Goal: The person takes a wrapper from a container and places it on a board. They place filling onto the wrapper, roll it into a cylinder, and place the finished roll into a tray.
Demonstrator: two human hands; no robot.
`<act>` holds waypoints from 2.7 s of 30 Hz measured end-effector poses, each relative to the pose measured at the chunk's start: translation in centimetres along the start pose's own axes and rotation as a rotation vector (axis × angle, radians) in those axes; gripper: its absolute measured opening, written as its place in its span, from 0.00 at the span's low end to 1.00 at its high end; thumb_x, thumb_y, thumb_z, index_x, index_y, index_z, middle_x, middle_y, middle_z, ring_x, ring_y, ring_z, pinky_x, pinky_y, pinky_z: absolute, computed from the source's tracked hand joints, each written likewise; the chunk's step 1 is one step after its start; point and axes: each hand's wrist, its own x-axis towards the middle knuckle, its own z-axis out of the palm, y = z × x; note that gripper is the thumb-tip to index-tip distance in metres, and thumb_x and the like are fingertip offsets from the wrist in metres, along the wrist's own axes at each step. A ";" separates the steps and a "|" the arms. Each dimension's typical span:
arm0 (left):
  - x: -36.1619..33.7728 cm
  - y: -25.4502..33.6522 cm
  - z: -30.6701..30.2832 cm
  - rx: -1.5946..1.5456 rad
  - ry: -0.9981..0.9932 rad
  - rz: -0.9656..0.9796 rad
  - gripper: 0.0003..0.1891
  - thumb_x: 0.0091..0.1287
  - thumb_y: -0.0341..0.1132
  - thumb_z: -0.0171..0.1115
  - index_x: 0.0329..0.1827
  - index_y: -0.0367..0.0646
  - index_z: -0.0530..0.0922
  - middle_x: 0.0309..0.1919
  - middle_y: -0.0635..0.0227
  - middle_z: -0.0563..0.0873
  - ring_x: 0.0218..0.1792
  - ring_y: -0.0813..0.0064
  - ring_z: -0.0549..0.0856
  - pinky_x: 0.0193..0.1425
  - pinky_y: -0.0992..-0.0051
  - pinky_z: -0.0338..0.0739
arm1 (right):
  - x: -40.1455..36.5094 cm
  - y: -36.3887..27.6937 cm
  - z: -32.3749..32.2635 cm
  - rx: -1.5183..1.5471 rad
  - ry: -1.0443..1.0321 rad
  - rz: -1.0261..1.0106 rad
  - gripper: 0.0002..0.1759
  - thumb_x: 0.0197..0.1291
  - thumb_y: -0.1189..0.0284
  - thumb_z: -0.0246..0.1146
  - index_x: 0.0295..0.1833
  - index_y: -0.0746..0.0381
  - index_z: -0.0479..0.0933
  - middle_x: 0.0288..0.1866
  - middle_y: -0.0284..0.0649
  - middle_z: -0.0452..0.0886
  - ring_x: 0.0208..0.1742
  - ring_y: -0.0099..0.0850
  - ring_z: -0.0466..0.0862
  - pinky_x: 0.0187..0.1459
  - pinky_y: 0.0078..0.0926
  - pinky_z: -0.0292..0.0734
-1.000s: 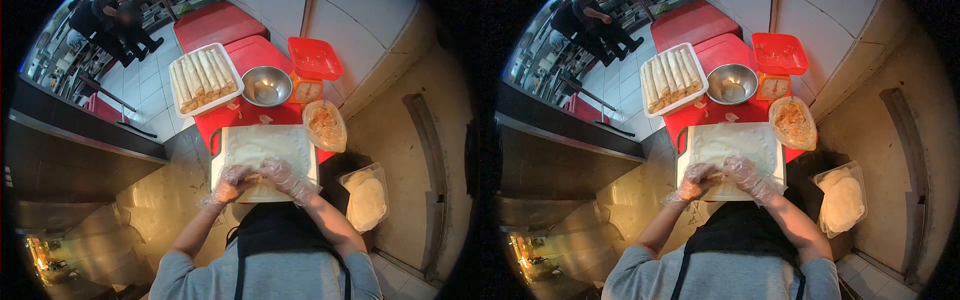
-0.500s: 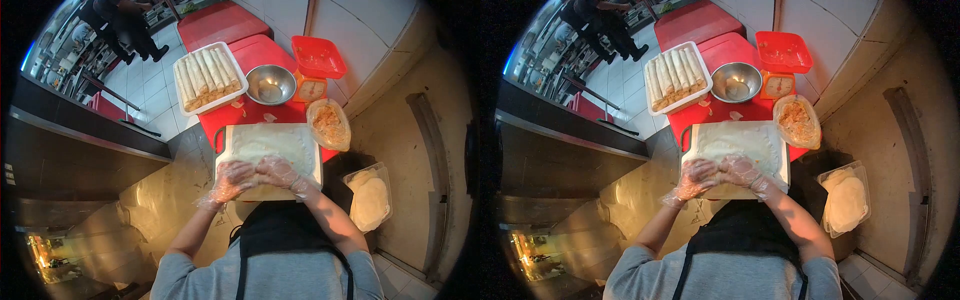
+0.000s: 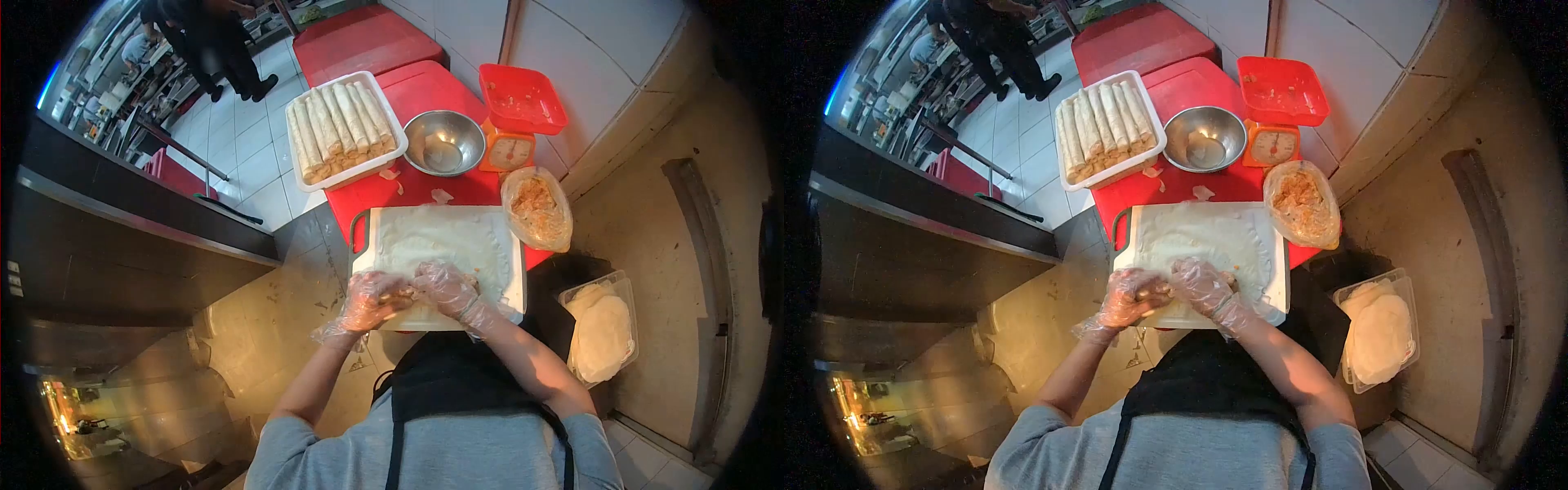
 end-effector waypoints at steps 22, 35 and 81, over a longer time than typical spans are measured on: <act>1.6 1.2 2.0 -0.015 -0.024 0.112 0.17 0.54 0.44 0.75 0.46 0.52 0.87 0.43 0.68 0.89 0.43 0.60 0.85 0.51 0.57 0.74 | -2.9 1.4 -0.3 0.125 0.294 -0.008 0.10 0.49 0.64 0.70 0.34 0.56 0.82 0.36 0.39 0.78 0.42 0.40 0.81 0.43 0.39 0.77; 2.9 2.3 2.1 0.052 -0.184 0.022 0.17 0.54 0.47 0.74 0.46 0.55 0.88 0.39 0.69 0.84 0.45 0.62 0.81 0.53 0.59 0.70 | -5.2 3.5 -0.5 0.087 0.279 0.006 0.21 0.46 0.62 0.74 0.48 0.54 0.84 0.45 0.38 0.79 0.49 0.39 0.80 0.49 0.40 0.74; 6.1 7.5 6.1 0.163 -0.115 0.041 0.14 0.53 0.52 0.73 0.40 0.62 0.88 0.40 0.80 0.84 0.54 0.70 0.80 0.68 0.44 0.58 | -8.9 5.5 -4.5 0.144 0.338 0.116 0.17 0.43 0.63 0.77 0.41 0.55 0.86 0.38 0.38 0.82 0.43 0.41 0.81 0.48 0.39 0.77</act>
